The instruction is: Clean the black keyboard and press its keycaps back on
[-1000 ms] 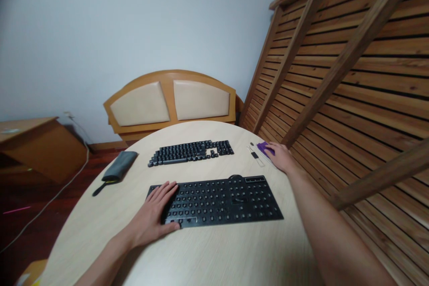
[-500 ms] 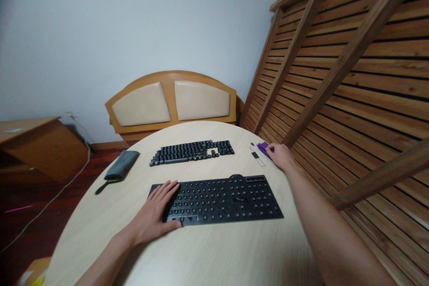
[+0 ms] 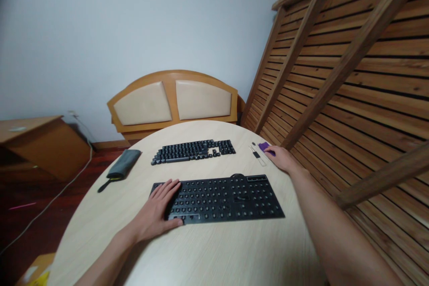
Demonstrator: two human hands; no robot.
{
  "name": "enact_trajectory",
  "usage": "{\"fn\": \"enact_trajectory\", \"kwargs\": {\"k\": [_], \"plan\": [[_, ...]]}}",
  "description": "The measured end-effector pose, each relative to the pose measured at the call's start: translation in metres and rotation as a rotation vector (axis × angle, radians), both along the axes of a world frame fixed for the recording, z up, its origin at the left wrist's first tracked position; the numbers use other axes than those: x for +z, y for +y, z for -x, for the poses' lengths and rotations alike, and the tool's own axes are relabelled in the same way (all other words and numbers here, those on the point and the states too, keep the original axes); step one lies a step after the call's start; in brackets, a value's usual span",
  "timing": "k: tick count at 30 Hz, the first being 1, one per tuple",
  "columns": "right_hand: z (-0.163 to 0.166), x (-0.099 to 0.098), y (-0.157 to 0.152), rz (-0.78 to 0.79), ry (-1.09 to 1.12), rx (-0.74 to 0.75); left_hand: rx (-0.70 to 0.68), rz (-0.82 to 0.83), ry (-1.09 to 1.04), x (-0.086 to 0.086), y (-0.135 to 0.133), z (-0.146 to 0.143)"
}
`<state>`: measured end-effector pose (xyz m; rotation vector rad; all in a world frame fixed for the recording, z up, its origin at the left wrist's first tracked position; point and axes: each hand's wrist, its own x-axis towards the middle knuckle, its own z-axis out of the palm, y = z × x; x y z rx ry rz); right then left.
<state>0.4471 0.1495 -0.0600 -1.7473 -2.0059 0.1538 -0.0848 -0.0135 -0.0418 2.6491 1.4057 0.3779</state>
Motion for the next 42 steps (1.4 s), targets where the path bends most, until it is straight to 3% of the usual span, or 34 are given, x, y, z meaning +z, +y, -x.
{"fn": "enact_trajectory", "kwargs": {"k": [8, 14, 19, 25, 27, 33, 42], "plan": [[0.019, 0.002, 0.005, 0.016, 0.033, -0.138, 0.018, 0.011, 0.002, 0.000, -0.001, -0.002], [0.032, 0.019, -0.005, -0.044, 0.034, -0.123, 0.028, 0.020, 0.003, 0.002, -0.003, -0.001], [0.098, 0.033, -0.039, -0.127, 0.025, 0.012, 0.041, 0.016, -0.003, 0.004, -0.002, 0.004], [0.189, 0.036, -0.102, 0.088, -0.029, 0.321, 0.092, -0.004, -0.002, 0.005, 0.004, 0.012], [0.203, 0.030, -0.116, 0.123, -0.048, 0.325, 0.107, -0.020, -0.003, 0.005, 0.008, 0.015], [0.208, 0.010, -0.127, 0.024, -0.081, 0.280, 0.116, -0.021, 0.018, 0.005, 0.016, 0.018], [0.205, 0.007, -0.124, 0.064, -0.093, 0.272, 0.103, -0.024, 0.019, 0.005, 0.017, 0.015]]}}
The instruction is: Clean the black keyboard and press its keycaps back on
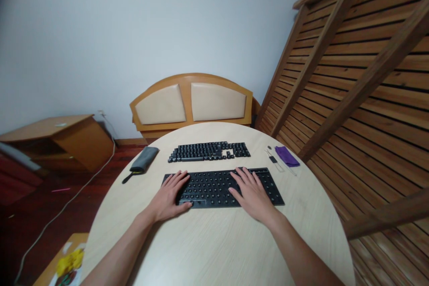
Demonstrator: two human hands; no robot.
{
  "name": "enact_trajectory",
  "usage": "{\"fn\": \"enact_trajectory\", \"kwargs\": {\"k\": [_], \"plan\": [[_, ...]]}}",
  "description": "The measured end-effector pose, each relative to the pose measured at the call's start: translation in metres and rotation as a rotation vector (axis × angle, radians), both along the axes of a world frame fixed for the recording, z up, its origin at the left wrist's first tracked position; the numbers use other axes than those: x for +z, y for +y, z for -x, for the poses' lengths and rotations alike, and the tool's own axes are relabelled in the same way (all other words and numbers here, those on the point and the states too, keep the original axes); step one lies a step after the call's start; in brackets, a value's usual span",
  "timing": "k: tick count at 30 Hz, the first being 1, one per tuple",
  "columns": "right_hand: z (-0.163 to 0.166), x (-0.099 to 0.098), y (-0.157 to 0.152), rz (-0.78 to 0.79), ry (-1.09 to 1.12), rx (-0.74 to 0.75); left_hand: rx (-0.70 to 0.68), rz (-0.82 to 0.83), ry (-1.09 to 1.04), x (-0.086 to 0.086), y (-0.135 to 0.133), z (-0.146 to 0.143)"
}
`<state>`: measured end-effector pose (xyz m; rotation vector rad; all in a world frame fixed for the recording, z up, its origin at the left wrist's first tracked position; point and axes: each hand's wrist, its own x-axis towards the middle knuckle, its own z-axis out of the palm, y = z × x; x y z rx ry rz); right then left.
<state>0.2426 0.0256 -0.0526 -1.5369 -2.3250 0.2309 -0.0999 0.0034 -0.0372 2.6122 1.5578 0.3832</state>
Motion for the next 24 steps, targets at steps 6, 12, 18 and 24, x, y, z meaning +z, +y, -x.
{"fn": "enact_trajectory", "kwargs": {"k": [6, 12, 18, 24], "plan": [[0.003, 0.005, -0.003, -0.009, -0.061, -0.018, 0.004, 0.011, 0.016, 0.001, 0.000, -0.001], [0.004, 0.012, -0.006, -0.003, -0.060, -0.030, -0.004, -0.019, 0.037, 0.000, 0.000, -0.001], [0.004, 0.013, -0.006, -0.006, -0.051, -0.025, -0.024, -0.045, 0.018, -0.006, 0.001, 0.001], [0.004, 0.012, -0.005, -0.008, -0.035, -0.023, -0.036, -0.034, 0.006, -0.006, 0.001, 0.003]]}}
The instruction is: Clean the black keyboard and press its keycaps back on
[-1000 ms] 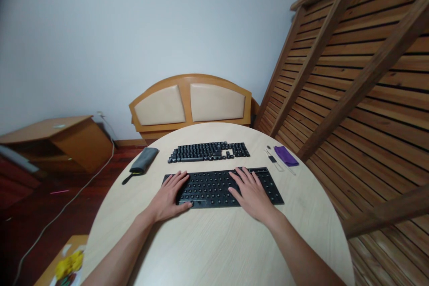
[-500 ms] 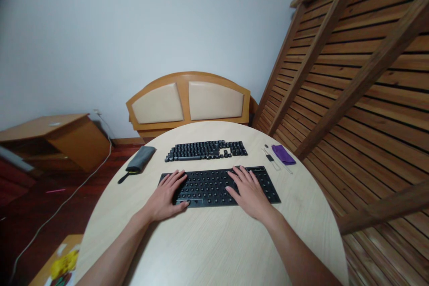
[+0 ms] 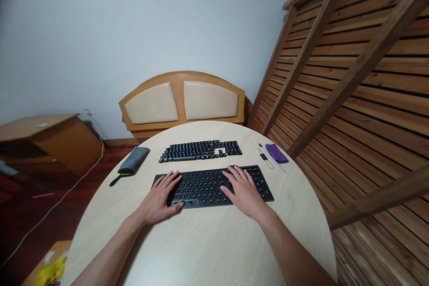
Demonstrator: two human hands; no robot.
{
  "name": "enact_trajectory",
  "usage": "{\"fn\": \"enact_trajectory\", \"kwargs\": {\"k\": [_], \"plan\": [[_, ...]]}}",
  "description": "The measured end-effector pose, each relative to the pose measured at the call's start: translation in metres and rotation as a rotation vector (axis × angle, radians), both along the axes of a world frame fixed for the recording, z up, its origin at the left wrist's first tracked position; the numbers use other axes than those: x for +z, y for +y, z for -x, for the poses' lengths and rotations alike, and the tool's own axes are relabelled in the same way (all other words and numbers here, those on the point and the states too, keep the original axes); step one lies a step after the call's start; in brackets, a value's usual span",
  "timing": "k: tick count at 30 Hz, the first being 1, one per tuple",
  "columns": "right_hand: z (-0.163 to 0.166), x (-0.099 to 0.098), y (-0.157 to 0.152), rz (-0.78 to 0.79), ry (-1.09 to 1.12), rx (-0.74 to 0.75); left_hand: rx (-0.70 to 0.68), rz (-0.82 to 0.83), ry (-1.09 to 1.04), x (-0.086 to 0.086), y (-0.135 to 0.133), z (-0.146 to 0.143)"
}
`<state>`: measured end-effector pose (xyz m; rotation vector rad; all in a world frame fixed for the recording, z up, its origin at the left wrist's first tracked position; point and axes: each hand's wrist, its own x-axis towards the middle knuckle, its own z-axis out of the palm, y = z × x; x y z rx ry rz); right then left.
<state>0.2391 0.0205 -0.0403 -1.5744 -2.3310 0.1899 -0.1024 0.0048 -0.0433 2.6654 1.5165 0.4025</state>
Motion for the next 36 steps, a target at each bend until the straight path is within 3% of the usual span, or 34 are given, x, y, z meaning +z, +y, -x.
{"fn": "enact_trajectory", "kwargs": {"k": [10, 12, 15, 17, 19, 26, 36], "plan": [[-0.002, -0.001, 0.002, -0.010, 0.000, 0.006, 0.000, 0.030, -0.167, 0.002, -0.002, 0.003], [-0.002, -0.002, 0.002, -0.012, 0.006, 0.011, 0.062, 0.027, -0.272, 0.003, 0.000, 0.006], [-0.003, -0.003, 0.003, -0.004, -0.003, 0.015, 0.283, -0.030, -0.394, 0.007, 0.012, 0.014], [-0.003, -0.003, 0.003, 0.002, -0.011, 0.014, 0.459, -0.054, -0.385, 0.010, 0.025, 0.024], [-0.002, -0.002, 0.003, 0.007, -0.013, 0.010, 0.534, -0.053, -0.368, 0.013, 0.040, 0.035], [-0.002, -0.002, 0.003, -0.002, 0.007, 0.009, 0.617, 0.024, -0.264, 0.013, 0.081, 0.060], [-0.009, -0.005, 0.007, -0.024, 0.013, -0.007, 0.688, 0.036, -0.211, 0.011, 0.092, 0.060]]}}
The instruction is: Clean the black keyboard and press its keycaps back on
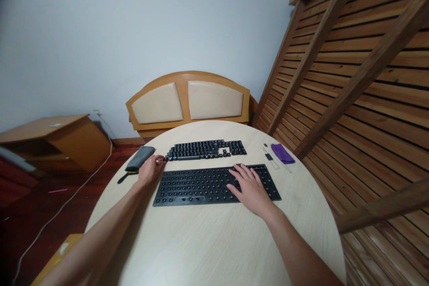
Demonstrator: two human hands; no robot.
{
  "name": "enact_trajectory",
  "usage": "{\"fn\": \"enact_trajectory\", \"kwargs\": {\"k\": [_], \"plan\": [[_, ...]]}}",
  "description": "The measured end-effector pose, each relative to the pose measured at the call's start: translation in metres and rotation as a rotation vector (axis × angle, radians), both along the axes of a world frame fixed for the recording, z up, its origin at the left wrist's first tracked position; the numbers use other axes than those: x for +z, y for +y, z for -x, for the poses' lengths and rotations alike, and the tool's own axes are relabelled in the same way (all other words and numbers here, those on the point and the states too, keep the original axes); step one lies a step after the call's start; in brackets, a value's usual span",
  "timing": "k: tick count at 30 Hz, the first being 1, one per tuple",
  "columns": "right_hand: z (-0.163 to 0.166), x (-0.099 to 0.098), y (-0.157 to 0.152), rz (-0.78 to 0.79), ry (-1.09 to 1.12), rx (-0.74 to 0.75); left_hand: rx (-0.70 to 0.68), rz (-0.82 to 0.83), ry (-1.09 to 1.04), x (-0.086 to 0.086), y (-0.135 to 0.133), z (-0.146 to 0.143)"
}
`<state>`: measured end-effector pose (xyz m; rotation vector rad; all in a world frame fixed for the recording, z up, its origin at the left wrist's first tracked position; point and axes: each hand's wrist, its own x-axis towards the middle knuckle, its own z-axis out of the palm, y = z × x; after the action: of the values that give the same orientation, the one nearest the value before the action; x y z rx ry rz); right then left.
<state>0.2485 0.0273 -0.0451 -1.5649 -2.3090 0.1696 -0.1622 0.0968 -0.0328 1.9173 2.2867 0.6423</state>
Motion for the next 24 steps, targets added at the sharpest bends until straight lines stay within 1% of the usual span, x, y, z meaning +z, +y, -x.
{"fn": "enact_trajectory", "kwargs": {"k": [4, 6, 8, 13, 15, 17, 20, 24], "plan": [[-0.001, -0.003, 0.003, -0.011, 0.005, 0.004, -0.001, -0.014, -0.042, 0.001, -0.007, -0.001], [-0.002, -0.004, 0.004, -0.019, 0.005, 0.006, 0.009, -0.020, -0.082, 0.002, -0.016, -0.001], [-0.002, -0.005, 0.004, -0.027, 0.001, 0.005, -0.010, -0.020, -0.131, 0.004, -0.029, -0.002], [-0.003, -0.006, 0.006, -0.047, -0.003, 0.008, -0.226, 0.006, -0.285, 0.011, -0.082, 0.003], [-0.003, -0.007, 0.007, -0.052, -0.004, 0.010, -0.321, 0.017, -0.451, 0.011, -0.104, 0.006], [-0.003, -0.007, 0.007, -0.057, -0.011, 0.010, -0.374, 0.084, -0.540, 0.010, -0.119, 0.010], [-0.003, -0.008, 0.008, -0.058, -0.018, 0.010, -0.392, 0.150, -0.588, 0.008, -0.126, 0.018], [-0.003, -0.009, 0.008, -0.057, -0.022, 0.004, -0.366, 0.124, -0.594, 0.006, -0.120, 0.028]]}}
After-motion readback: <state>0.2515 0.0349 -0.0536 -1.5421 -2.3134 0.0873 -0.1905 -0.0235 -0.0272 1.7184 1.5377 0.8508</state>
